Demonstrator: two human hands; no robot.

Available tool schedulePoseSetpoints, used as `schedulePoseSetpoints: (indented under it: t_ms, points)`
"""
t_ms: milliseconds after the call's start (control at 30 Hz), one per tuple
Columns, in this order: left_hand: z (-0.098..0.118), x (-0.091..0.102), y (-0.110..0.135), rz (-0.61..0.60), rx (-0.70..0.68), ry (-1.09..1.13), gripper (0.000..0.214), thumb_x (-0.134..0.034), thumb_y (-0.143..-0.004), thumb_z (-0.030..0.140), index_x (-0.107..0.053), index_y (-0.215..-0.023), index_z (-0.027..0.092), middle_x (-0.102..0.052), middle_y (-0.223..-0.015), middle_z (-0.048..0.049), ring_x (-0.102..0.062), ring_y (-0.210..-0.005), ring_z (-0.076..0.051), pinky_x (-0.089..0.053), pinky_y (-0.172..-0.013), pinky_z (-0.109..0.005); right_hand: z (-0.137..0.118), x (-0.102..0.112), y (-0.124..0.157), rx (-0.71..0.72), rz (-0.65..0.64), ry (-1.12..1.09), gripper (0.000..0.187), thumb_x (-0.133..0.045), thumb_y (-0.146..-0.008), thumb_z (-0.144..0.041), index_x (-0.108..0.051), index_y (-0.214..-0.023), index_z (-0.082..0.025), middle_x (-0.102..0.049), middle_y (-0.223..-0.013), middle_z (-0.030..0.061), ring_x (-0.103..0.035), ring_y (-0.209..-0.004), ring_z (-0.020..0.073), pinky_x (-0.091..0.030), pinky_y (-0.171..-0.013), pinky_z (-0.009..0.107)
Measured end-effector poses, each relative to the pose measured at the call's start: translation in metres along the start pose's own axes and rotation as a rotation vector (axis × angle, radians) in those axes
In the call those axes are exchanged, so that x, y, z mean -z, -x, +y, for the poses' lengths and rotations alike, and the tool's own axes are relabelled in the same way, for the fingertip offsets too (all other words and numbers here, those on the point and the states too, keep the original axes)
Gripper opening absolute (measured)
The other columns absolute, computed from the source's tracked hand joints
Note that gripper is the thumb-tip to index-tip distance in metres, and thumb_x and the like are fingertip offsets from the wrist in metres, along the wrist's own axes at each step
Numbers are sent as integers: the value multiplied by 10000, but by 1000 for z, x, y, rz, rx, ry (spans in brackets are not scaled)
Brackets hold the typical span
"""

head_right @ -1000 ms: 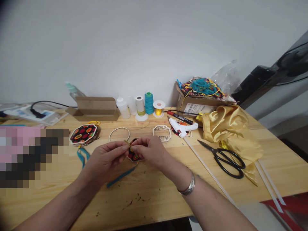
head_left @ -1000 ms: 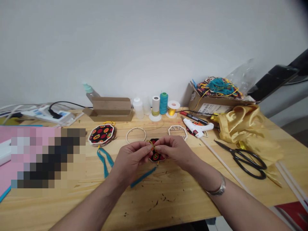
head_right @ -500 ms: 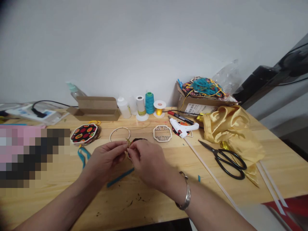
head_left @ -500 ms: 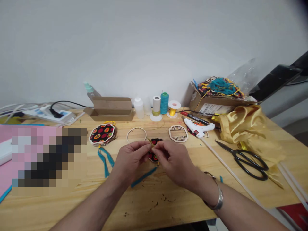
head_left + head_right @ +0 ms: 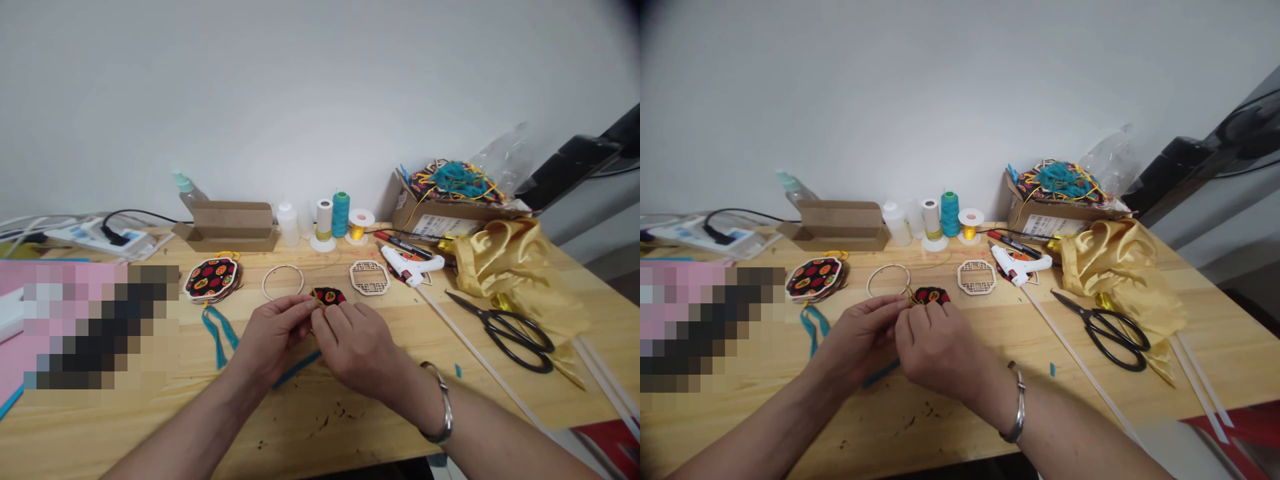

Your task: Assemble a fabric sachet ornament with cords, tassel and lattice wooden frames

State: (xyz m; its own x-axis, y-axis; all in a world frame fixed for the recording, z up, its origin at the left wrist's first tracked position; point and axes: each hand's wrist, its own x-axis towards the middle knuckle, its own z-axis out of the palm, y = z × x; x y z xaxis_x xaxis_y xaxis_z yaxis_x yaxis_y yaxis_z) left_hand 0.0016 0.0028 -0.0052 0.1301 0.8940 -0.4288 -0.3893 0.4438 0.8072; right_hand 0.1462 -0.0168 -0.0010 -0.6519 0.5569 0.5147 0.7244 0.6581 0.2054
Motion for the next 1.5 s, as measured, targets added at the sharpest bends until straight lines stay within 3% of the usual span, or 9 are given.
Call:
schedulePoseSetpoints:
  t_ms: [133, 233, 333, 433, 567, 933, 1100, 1267, 1500]
  points:
    - [0, 0, -1, 2, -8, -2, 150, -751, -613, 224, -678, -707, 133, -555, -526, 46, -418, -438, -16, -317, -415, -118, 1, 1, 1, 46, 2, -35, 175, -409, -866, -121, -580, -901, -113, -548, -694, 49, -477, -609, 163, -314, -514, 322]
    - [2, -1, -1, 1, -29, -28, 128, -740, -629, 227, -682, -700, 138, -556, -527, 46, -406, -442, -17, -311, -419, -120, 6, 2, -2, 1, 61, -256, 175, -419, -869, -135, -595, -870, -139, -585, -741, 53, -507, -687, 165, -369, -581, 311]
    - [5, -3, 1, 9, -68, -87, 122, -735, -628, 237, -691, -679, 136, -586, -545, 31, -386, -433, -19, -296, -410, -127, 15, -2, -6, -347, 98, -624, 172, -436, -873, -183, -605, -848, -158, -616, -809, 58, -534, -782, 157, -417, -694, 298]
    - [6, -5, 3, 22, -77, -177, 123, -727, -626, 257, -693, -646, 141, -580, -513, 25, -369, -416, -36, -283, -396, -154, 23, -9, -11, -744, -15, -1036, 179, -479, -855, -269, -615, -804, -164, -629, -755, 36, -553, -696, 131, -433, -636, 264]
    - [3, -5, 4, -15, -84, -289, 120, -690, -663, 273, -702, -648, 155, -583, -511, 20, -366, -422, -47, -271, -408, -171, 24, -15, -15, -957, -202, -1539, 229, -559, -779, -371, -589, -727, -150, -615, -608, 4, -542, -543, 101, -417, -517, 225]
    - [3, -4, 5, -86, -74, -273, 103, -682, -671, 251, -706, -621, 165, -533, -459, 37, -344, -421, -45, -261, -424, -177, 23, -13, -17, -1044, -165, -1556, 159, -575, -738, -274, -539, -640, -155, -545, -519, -30, -452, -474, 78, -349, -467, 209]
    - [3, -3, 4, -69, -92, -297, 118, -673, -686, 256, -698, -624, 159, -558, -496, 29, -355, -434, -43, -266, -429, -170, 22, -11, -19, -1007, -215, -1695, 206, -571, -756, -347, -528, -694, -156, -574, -558, -22, -490, -490, 79, -372, -482, 210]
    - [1, -1, 2, -112, -79, -280, 126, -675, -687, 266, -702, -657, 147, -536, -491, 35, -392, -466, -48, -310, -471, -165, 21, -12, -19, -1016, -205, -1764, 193, -662, -658, -268, -523, -734, -158, -578, -557, -45, -517, -496, 69, -404, -507, 204]
    - [-1, 1, 1, -104, -79, -284, 121, -659, -702, 249, -703, -670, 142, -525, -473, 41, -396, -468, -43, -317, -489, -162, 23, -11, -19, -1040, -217, -1759, 102, -623, -671, -220, -557, -703, -150, -589, -541, -39, -507, -483, 61, -391, -493, 197]
